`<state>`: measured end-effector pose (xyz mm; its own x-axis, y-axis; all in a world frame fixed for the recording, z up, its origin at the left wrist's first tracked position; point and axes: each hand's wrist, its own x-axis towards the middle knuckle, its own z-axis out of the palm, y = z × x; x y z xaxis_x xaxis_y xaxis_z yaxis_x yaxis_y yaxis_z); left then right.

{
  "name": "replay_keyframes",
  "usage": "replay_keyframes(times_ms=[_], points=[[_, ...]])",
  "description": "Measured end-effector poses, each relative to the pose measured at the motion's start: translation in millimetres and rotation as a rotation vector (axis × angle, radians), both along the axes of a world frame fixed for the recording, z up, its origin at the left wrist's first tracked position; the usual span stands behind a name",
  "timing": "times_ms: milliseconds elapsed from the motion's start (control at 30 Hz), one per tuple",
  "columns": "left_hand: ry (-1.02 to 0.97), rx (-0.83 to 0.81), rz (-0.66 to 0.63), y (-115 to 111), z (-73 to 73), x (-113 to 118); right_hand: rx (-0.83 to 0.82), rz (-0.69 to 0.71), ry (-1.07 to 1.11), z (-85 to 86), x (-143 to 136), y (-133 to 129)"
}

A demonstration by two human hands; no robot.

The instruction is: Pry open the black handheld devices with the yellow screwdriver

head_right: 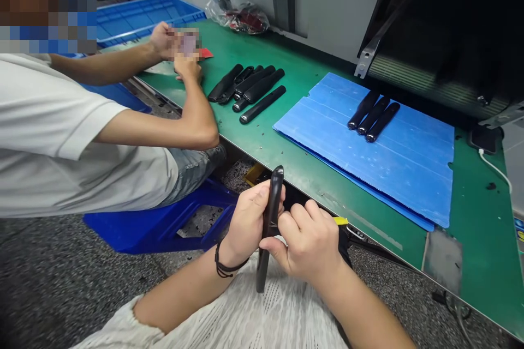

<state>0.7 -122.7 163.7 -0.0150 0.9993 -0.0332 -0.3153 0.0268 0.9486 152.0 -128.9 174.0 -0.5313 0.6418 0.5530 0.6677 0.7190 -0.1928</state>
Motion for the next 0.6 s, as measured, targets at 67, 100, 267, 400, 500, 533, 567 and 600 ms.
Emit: replay_keyframes(times_ms=[67, 100, 267, 400, 500, 533, 567, 600], points=[[-0.018, -0.016, 0.02, 0, -0.5, 0, 0.001, -0.008, -0.004, -0.1, -1, 0], [-0.019, -0.025, 0.029, 1, -0.4, 0, 0.002, -0.008, -0.01, -0.2, -2, 0], [-0.047, -0.053, 0.077, 7, 1.3, -4, -0.004, 0.038, -0.01, -0.1, -7, -1], [-0.096, -0.065, 0.126, 18, 2.1, -10, -0.038, 0.096, -0.046, -1.4, -10, -5], [-0.138, -0.07, 0.166, 28, 3.3, -14, -0.095, 0.144, -0.083, -3.0, -10, -9], [-0.149, -0.073, 0.175, 32, 4.0, -16, -0.111, 0.15, -0.089, -3.3, -9, -11], [-0.159, -0.077, 0.182, 35, 4.7, -17, -0.122, 0.158, -0.096, -3.3, -9, -12], [-0.169, -0.082, 0.188, 37, 5.4, -18, -0.132, 0.165, -0.108, -3.2, -8, -12]])
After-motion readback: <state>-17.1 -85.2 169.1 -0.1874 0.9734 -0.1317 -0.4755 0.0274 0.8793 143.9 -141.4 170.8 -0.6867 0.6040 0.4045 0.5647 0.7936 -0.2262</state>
